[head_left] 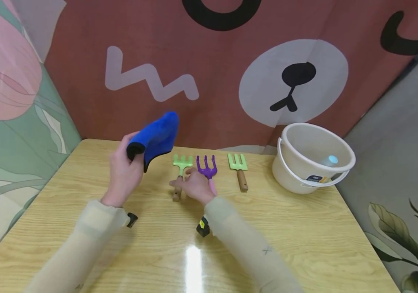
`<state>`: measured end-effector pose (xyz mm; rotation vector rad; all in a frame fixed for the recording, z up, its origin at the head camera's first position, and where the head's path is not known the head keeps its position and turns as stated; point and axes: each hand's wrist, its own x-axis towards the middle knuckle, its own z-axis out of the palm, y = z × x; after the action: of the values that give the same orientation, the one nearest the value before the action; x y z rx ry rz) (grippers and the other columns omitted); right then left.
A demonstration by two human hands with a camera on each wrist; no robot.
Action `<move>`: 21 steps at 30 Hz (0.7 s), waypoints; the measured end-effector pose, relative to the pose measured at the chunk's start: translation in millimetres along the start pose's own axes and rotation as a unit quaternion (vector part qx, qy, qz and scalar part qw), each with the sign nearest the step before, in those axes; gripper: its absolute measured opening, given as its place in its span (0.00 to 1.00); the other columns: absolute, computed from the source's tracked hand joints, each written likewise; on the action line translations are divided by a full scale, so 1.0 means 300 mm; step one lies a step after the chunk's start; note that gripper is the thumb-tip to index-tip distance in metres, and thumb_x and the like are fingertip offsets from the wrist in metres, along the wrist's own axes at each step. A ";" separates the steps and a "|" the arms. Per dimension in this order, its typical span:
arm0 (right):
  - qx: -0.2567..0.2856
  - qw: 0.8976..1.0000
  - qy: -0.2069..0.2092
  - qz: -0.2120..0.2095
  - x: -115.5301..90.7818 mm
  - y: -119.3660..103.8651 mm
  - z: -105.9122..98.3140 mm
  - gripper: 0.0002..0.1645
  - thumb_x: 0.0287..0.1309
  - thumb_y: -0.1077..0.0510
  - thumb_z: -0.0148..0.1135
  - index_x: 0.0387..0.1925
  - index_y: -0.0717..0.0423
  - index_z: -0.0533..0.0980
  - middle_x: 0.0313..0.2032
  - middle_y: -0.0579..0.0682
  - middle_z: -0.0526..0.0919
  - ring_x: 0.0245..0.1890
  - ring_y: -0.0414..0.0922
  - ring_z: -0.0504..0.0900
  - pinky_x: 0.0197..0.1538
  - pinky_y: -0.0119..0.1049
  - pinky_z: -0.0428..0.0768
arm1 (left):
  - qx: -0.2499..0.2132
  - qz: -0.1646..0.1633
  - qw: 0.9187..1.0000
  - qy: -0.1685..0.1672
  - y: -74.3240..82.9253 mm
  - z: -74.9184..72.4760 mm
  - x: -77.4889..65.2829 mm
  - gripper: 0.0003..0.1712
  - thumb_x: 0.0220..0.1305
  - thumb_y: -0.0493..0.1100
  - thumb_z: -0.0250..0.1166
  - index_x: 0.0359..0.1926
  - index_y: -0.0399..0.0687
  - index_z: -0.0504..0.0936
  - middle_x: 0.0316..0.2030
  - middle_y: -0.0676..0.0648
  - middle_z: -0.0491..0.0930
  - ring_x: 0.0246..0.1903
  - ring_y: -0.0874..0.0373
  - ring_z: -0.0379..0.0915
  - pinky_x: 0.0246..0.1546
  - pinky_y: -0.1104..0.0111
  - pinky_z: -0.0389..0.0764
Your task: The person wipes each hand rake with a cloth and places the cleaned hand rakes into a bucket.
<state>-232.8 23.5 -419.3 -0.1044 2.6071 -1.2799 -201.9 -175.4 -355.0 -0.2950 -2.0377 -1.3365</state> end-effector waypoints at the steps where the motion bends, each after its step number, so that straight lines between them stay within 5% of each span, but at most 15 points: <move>1: 0.002 1.000 0.001 -0.003 -0.003 0.001 0.002 0.49 0.55 0.38 0.74 0.68 0.61 0.67 0.50 0.52 0.81 0.48 0.46 0.80 0.51 0.44 0.79 | -0.002 0.000 1.000 -0.001 -0.002 0.004 -0.003 0.17 0.74 0.32 0.55 0.60 0.35 0.77 0.53 0.37 0.82 0.51 0.42 0.79 0.53 0.51 0.76; 9: -0.032 0.999 0.024 -0.007 0.010 0.008 0.021 0.47 0.52 0.47 0.79 0.66 0.65 0.68 0.46 0.52 0.80 0.42 0.45 0.79 0.50 0.40 0.79 | -0.010 -0.002 1.000 -0.006 -0.004 0.023 -0.009 0.17 0.74 0.31 0.55 0.60 0.36 0.77 0.53 0.37 0.81 0.52 0.43 0.78 0.53 0.51 0.75; 14: -0.056 0.997 0.037 -0.022 0.021 0.011 0.019 0.39 0.57 0.52 0.72 0.64 0.67 0.69 0.43 0.53 0.83 0.42 0.46 0.81 0.51 0.40 0.79 | -0.008 -0.001 1.000 -0.003 -0.001 0.032 -0.009 0.17 0.72 0.30 0.55 0.60 0.35 0.77 0.53 0.36 0.82 0.51 0.42 0.78 0.53 0.50 0.75; 21: -0.035 0.999 -0.007 0.004 0.010 0.018 -0.009 0.39 0.63 0.49 0.66 0.67 0.68 0.67 0.37 0.52 0.86 0.49 0.47 0.80 0.58 0.44 0.76 | -0.006 -0.011 1.000 -0.006 -0.006 0.039 -0.017 0.18 0.71 0.29 0.55 0.59 0.36 0.78 0.53 0.37 0.82 0.52 0.42 0.78 0.54 0.51 0.74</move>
<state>-236.0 28.4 -422.7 -0.1153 2.6370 -1.1823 -203.8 -165.1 -362.6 -0.2880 -2.0492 -1.3631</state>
